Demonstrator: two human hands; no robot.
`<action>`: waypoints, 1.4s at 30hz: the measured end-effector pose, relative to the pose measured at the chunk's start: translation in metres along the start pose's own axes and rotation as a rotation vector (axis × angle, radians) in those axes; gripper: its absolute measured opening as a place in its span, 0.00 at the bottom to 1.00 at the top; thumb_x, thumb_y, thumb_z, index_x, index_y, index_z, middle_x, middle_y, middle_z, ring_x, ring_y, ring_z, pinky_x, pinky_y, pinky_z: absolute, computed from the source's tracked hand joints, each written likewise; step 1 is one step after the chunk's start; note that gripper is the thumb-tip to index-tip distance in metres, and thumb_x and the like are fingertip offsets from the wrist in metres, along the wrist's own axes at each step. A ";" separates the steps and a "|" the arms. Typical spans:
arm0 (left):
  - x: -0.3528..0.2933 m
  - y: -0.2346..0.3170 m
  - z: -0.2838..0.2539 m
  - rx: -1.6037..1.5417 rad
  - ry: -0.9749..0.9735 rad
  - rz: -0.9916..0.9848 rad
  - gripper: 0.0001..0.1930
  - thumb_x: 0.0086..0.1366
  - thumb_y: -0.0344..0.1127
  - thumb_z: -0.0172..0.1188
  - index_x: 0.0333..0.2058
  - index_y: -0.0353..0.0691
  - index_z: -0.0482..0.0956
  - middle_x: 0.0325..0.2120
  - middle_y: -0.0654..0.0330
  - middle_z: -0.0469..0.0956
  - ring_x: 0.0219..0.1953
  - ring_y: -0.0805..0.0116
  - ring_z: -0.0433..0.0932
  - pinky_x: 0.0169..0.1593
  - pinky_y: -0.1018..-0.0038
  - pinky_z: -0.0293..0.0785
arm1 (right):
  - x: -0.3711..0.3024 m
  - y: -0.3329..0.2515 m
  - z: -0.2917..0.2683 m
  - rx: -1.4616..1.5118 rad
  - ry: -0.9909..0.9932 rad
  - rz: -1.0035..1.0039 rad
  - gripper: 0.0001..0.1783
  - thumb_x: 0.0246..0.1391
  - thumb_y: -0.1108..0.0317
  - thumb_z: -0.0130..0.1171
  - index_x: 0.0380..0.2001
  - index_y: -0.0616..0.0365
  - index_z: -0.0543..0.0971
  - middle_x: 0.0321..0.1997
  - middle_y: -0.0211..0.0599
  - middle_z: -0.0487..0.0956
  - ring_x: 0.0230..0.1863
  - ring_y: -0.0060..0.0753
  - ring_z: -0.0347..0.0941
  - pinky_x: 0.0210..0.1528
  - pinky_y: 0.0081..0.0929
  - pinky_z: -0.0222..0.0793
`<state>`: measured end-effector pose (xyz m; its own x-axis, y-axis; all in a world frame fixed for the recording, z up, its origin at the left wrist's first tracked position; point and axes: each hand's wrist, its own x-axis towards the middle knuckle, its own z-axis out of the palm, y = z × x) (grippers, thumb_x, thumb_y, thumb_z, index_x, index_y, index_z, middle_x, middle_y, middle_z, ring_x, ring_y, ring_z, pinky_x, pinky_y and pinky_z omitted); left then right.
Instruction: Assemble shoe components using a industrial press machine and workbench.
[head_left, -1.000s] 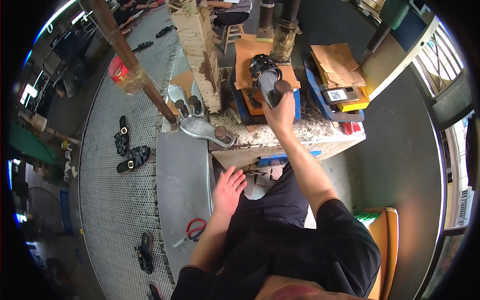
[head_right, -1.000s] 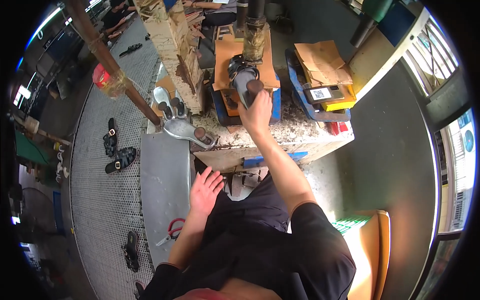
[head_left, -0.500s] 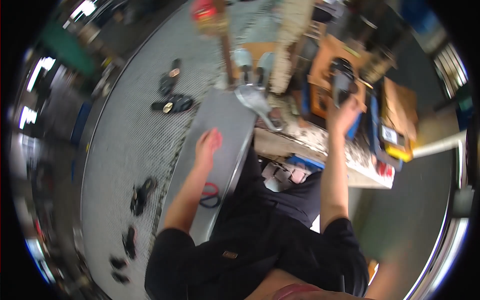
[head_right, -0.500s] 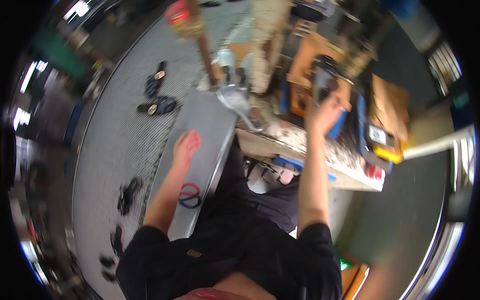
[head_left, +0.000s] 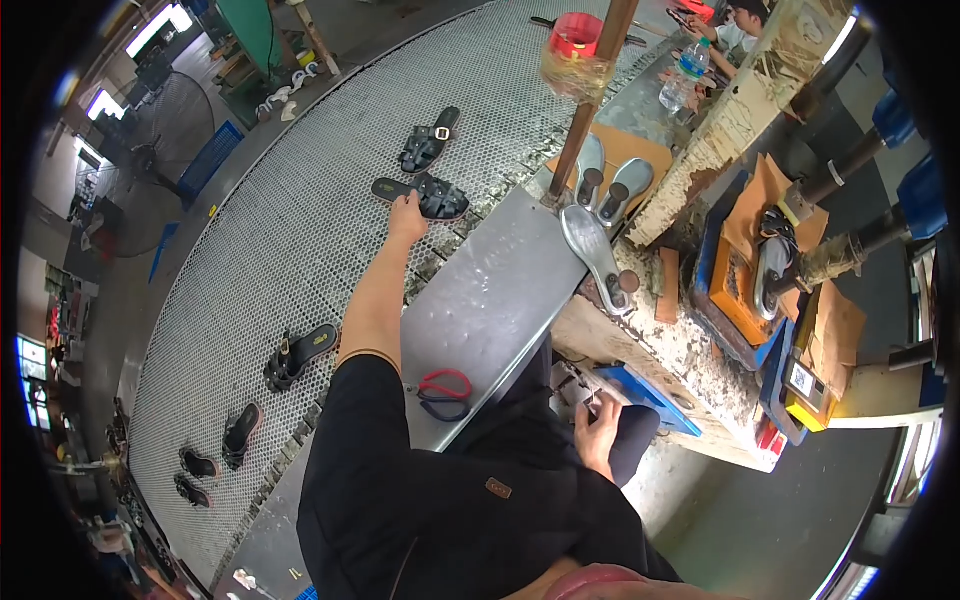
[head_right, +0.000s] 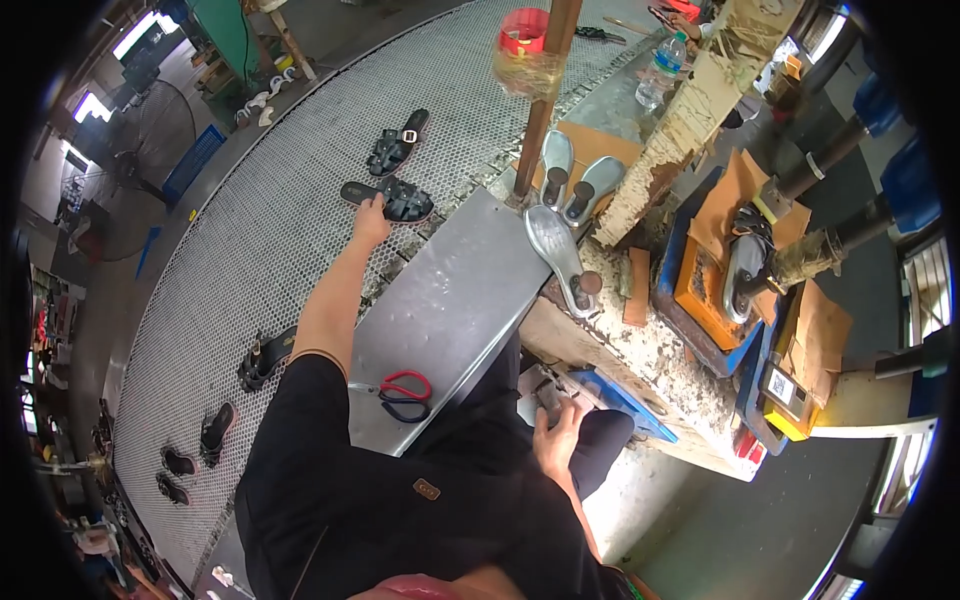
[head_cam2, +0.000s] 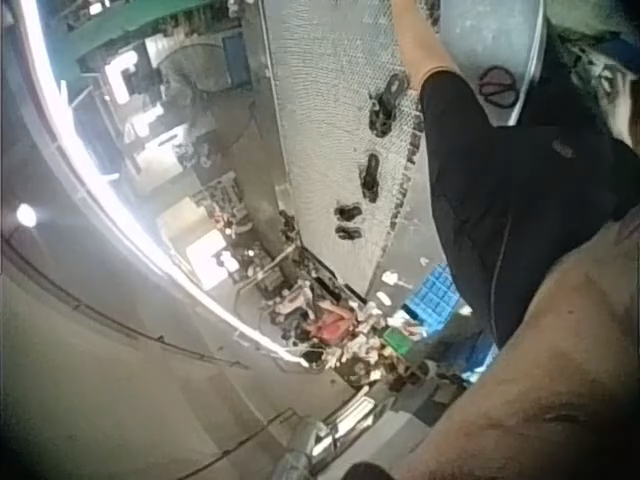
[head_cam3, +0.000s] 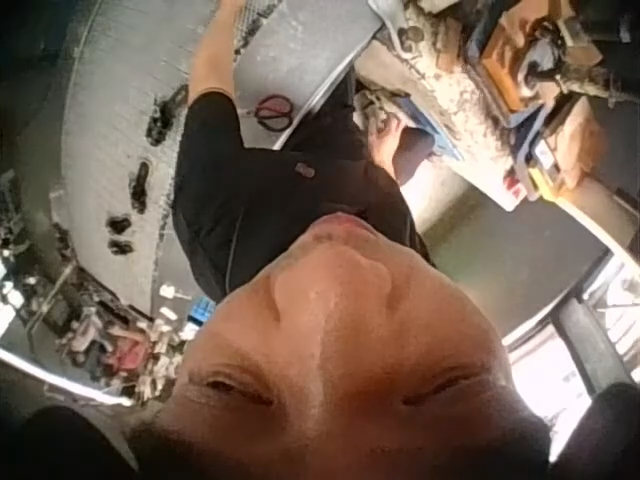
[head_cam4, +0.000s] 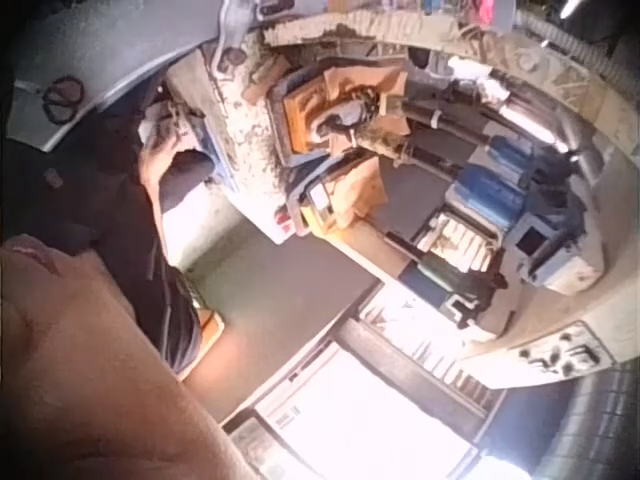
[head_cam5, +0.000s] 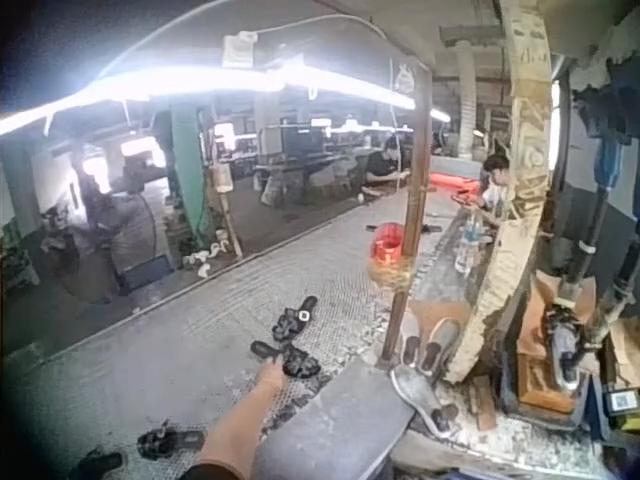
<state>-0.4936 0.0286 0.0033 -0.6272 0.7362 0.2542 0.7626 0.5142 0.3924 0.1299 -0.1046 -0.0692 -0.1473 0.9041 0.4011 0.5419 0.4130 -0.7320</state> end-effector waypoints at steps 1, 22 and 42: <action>-0.002 0.015 0.002 0.122 -0.049 -0.012 0.44 0.68 0.38 0.71 0.78 0.43 0.58 0.68 0.42 0.65 0.69 0.43 0.68 0.68 0.53 0.72 | -0.009 0.008 0.005 -0.046 -0.010 0.057 0.24 0.59 0.70 0.69 0.57 0.63 0.77 0.57 0.56 0.76 0.50 0.56 0.80 0.53 0.46 0.78; 0.100 -0.002 -0.001 0.017 0.207 -0.072 0.28 0.70 0.29 0.63 0.69 0.47 0.76 0.63 0.50 0.72 0.65 0.45 0.72 0.64 0.53 0.77 | 0.018 0.002 0.072 -0.039 -0.151 0.023 0.21 0.59 0.69 0.69 0.54 0.66 0.81 0.51 0.53 0.80 0.38 0.45 0.85 0.45 0.41 0.81; 0.110 -0.011 -0.043 0.245 0.166 -0.076 0.16 0.77 0.45 0.57 0.54 0.43 0.82 0.55 0.39 0.78 0.56 0.40 0.81 0.54 0.48 0.82 | 0.084 -0.018 0.039 -0.038 -0.261 0.128 0.23 0.63 0.59 0.67 0.55 0.62 0.82 0.55 0.51 0.81 0.48 0.51 0.86 0.55 0.44 0.81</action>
<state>-0.5780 0.0851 0.0655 -0.6858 0.6200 0.3811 0.7153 0.6706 0.1963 0.0759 -0.0321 -0.0442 -0.2805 0.9484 0.1478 0.5999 0.2935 -0.7443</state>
